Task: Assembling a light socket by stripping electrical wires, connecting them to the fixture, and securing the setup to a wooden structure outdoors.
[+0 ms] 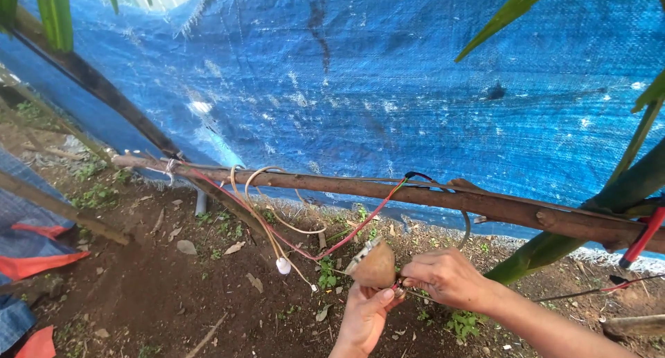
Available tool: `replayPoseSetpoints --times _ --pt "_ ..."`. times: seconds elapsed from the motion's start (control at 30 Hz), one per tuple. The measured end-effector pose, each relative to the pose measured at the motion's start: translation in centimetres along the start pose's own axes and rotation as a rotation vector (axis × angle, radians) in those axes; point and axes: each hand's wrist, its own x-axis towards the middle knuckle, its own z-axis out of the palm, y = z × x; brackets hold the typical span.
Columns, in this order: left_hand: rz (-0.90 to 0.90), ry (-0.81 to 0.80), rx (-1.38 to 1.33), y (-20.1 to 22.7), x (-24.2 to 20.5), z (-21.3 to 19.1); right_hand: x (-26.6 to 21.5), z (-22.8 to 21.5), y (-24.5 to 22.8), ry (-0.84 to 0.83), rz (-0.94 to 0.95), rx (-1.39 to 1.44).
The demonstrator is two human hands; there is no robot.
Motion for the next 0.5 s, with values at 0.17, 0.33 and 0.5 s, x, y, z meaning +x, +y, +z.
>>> replayPoseSetpoints --times 0.17,0.33,0.5 --pt "0.350 -0.033 0.249 0.4 -0.2 -0.2 0.8 -1.0 -0.3 -0.042 0.007 0.023" --pt "1.397 -0.267 0.974 0.8 1.5 -0.5 1.6 -1.9 -0.6 -0.092 0.002 0.034" --pt "1.836 -0.543 1.404 1.8 3.1 -2.2 0.3 -0.6 0.7 -0.292 0.165 0.090"
